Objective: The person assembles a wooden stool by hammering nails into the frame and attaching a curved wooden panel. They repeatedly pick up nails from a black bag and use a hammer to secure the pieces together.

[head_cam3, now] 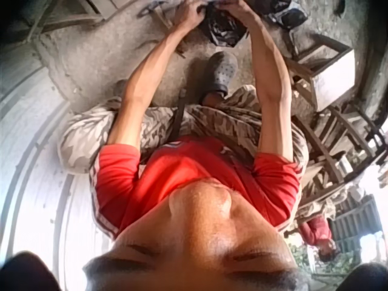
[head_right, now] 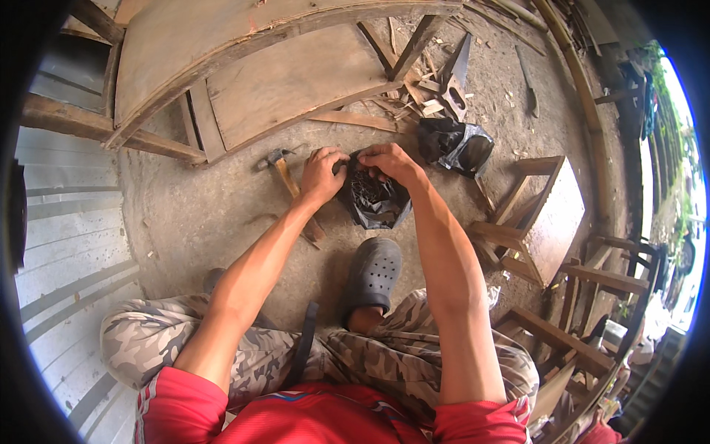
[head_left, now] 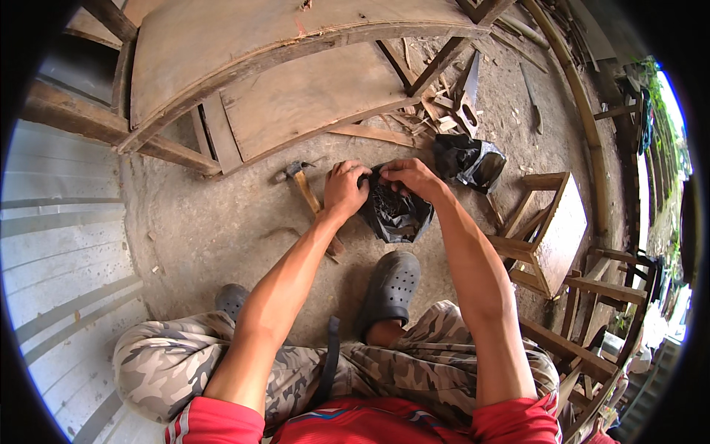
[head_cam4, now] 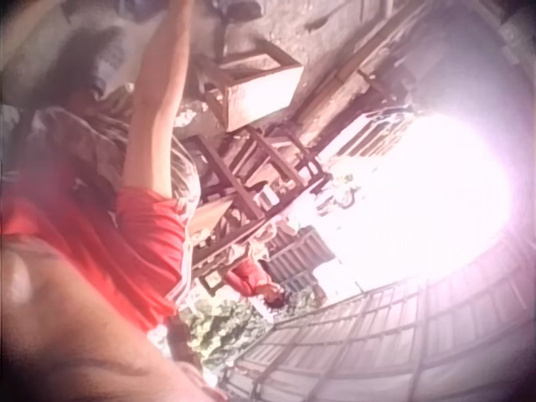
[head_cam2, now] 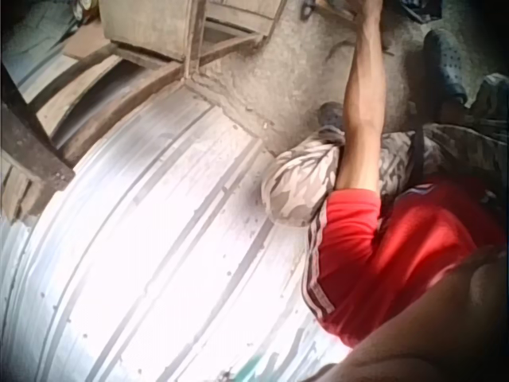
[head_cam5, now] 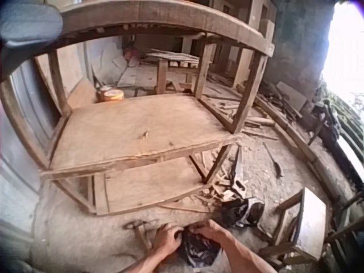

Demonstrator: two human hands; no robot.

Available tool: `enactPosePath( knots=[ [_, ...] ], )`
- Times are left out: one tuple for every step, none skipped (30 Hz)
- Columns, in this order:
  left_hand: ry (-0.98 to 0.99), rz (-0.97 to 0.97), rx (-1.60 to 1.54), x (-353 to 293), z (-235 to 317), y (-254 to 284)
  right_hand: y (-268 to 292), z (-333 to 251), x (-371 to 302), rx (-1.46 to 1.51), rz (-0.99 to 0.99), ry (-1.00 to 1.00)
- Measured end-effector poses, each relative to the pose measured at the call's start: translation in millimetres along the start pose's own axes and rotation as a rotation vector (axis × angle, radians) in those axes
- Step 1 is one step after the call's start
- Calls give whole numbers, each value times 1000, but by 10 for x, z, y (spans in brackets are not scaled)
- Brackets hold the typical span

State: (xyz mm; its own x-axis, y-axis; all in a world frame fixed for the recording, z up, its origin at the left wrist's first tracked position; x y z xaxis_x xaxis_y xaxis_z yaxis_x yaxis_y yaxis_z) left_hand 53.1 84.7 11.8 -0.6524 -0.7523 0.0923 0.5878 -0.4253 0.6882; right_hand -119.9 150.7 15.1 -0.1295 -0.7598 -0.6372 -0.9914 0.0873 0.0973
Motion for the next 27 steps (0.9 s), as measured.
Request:
enactPosePath(
  knots=[
    [-12, 1, -33, 10, -18, 29, -43, -38, -1, 40, -23, -15],
    [-25, 1, -67, 32, -4, 65, -56, -50, 2, 82, -44, -31],
    [-39, 0, -100, 45, 13, 99, -74, -59, 3, 123, -65, -46],
    [-34, -7, -125, 53, 27, 124, -97, -74, -2, 170, -88, -43],
    [-27, -14, -149, 57, 39, 137, -109, -73, -6, 217, -112, -40],
    [-21, -22, -173, 59, 52, 149, -119, -75, -9, 263, -137, -37],
    [-7, -39, -153, 60, 62, 154, -117, -75, -2, 268, -136, -39],
    [6, -58, -138, 54, 71, 137, -105, -59, 7, 272, -131, -42],
    [18, -77, -122, 44, 79, 122, -89, -44, 17, 277, -126, -45],
    [-2, -81, -79, 25, 102, 118, -45, -11, 27, 94, -85, -77],
    [-18, -82, -33, -11, 110, 113, -25, -34, 23, -91, -49, -110],
    [-34, -85, 12, -39, 122, 109, -7, -54, 12, -275, -12, -141],
    [-29, -105, 51, -59, 119, 88, -11, -66, 1, -403, 7, -177],
    [-26, -125, 89, -79, 107, 52, -13, -64, -6, -531, 28, -212],
    [-24, -146, 127, -97, 93, 17, -4, -59, -21, -659, 49, -246],
    [-2, -158, 141, -113, 67, -10, 8, -53, -20, -693, 91, -195],
    [20, -173, 156, -131, 53, -28, 13, -24, -30, -723, 132, -146],
    [42, -189, 172, -150, 42, -40, 27, -1, -42, -753, 172, -96],
    [38, -183, 187, -173, 35, -50, 42, 49, -53, -733, 168, -93],
    [32, -169, 204, -169, 10, -45, 45, 17, -65, -715, 167, -84],
    [26, -155, 222, -162, -11, -44, 46, -21, -72, -697, 166, -75],
    [32, -162, 223, -156, -34, -56, 43, -46, -52, -679, 154, -61],
    [36, -173, 220, -162, -22, -71, 55, -28, -40, -661, 145, -55],
    [40, -184, 216, -161, -14, -84, 65, -8, -33, -643, 135, -47],
    [30, -186, 211, -153, -5, -90, 67, 9, -24, -658, 136, -34],
    [28, -191, 207, -174, -11, -95, 31, 48, -9, -672, 129, -22],
    [26, -196, 203, -193, -17, -102, 1, 86, 1, -686, 121, -11]
  ],
)
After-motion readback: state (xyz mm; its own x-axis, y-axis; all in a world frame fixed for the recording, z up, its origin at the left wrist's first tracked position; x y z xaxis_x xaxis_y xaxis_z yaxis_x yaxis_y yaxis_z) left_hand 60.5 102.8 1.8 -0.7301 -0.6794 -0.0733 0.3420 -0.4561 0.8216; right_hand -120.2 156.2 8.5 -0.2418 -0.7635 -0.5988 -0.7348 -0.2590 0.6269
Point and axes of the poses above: each hand's wrist, its own x-axis towards the middle knuckle, its own y-axis out of the back of the hand, z = x × y, the point moved 5 cm from there along x, towards the middle knuckle, and after that the axes turned 3 degrees about x, right-handed, at the moved point
